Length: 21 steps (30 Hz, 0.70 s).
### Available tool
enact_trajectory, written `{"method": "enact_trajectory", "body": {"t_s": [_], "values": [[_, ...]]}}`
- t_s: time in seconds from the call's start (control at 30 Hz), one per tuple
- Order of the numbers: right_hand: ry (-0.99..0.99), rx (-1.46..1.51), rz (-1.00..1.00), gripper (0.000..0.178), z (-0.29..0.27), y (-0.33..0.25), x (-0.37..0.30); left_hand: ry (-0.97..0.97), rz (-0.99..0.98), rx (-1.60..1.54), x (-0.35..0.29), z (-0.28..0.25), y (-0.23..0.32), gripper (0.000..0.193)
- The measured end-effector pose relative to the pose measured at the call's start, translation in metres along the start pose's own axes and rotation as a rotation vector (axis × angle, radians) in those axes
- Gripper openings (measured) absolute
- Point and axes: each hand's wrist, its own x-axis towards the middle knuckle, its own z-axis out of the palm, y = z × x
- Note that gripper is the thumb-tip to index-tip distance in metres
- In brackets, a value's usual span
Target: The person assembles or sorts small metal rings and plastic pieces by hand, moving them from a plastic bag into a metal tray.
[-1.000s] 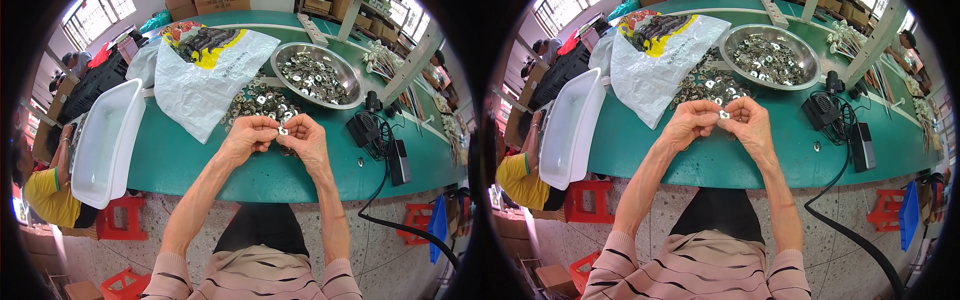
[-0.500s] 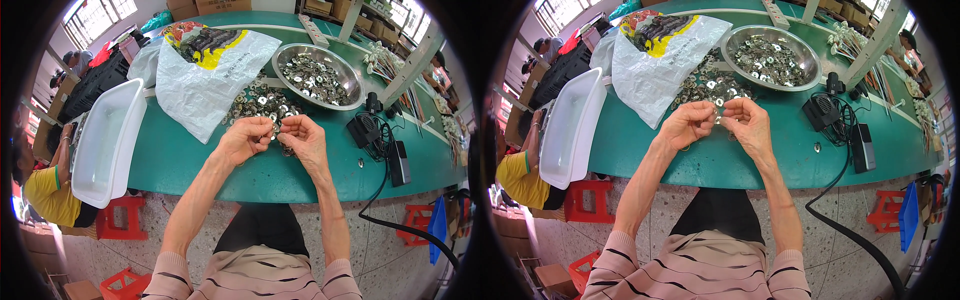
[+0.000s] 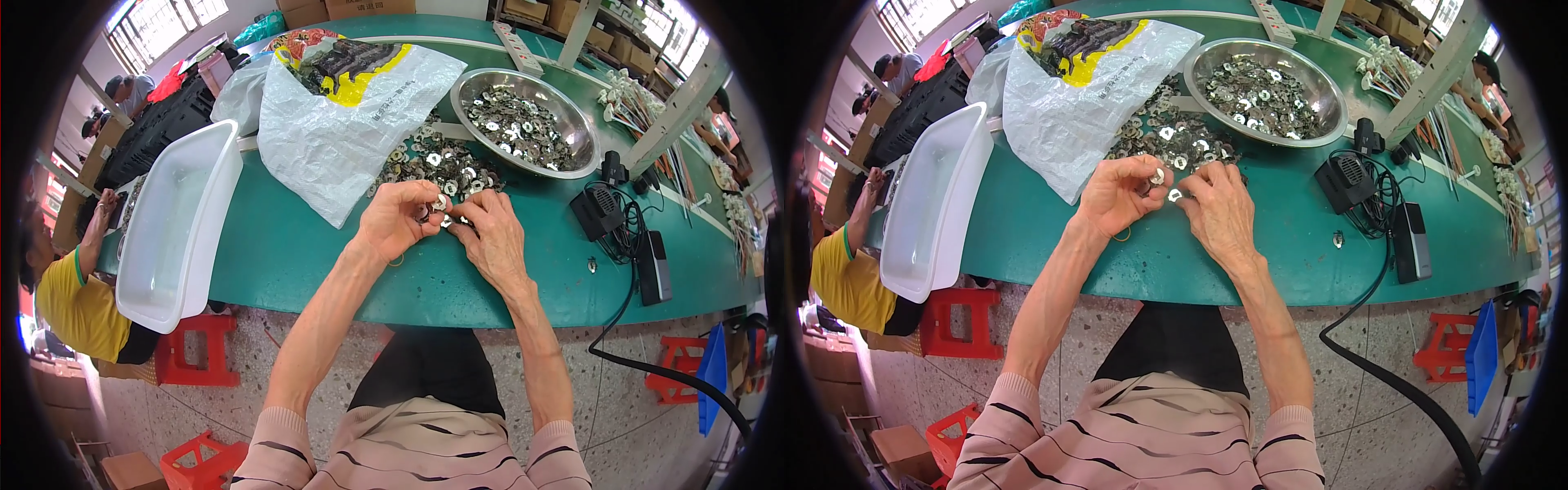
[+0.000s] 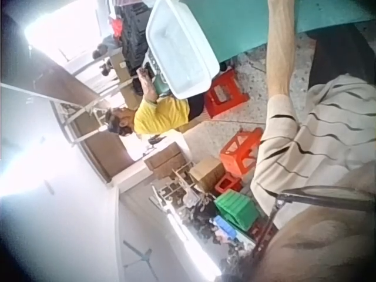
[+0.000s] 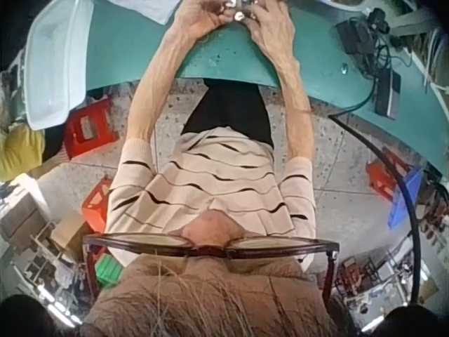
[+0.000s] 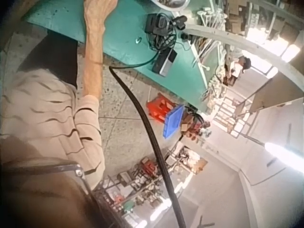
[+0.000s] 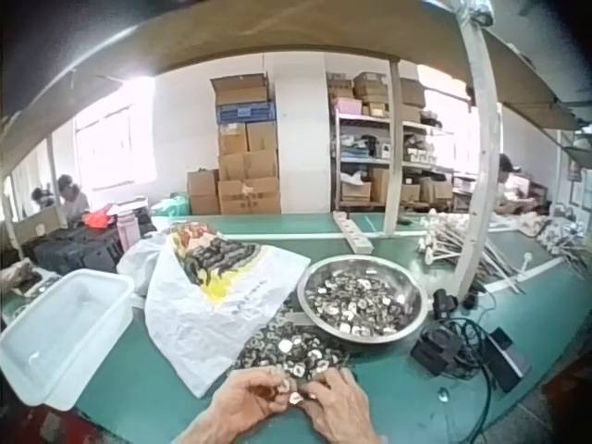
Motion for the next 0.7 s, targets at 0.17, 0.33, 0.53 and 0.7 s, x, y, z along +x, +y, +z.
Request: {"method": "enact_trajectory", "body": {"t_s": [0.17,0.33,0.53,0.7], "values": [[-0.043,0.081,0.054,0.014,-0.006,-0.003,0.003,0.057,0.036,-0.02,0.001,-0.001,0.001,0.01],[-0.059,0.151,0.077,0.011,-0.011,-0.005,0.005,0.089,0.051,-0.019,0.001,0.001,0.001,0.011],[-0.104,0.51,0.347,0.01,-0.013,-0.006,0.007,0.078,0.071,0.024,0.0,0.003,0.002,0.012],[-0.008,0.805,0.425,0.013,-0.011,-0.002,0.008,0.056,0.074,0.112,0.002,0.001,0.0,0.016]]}}
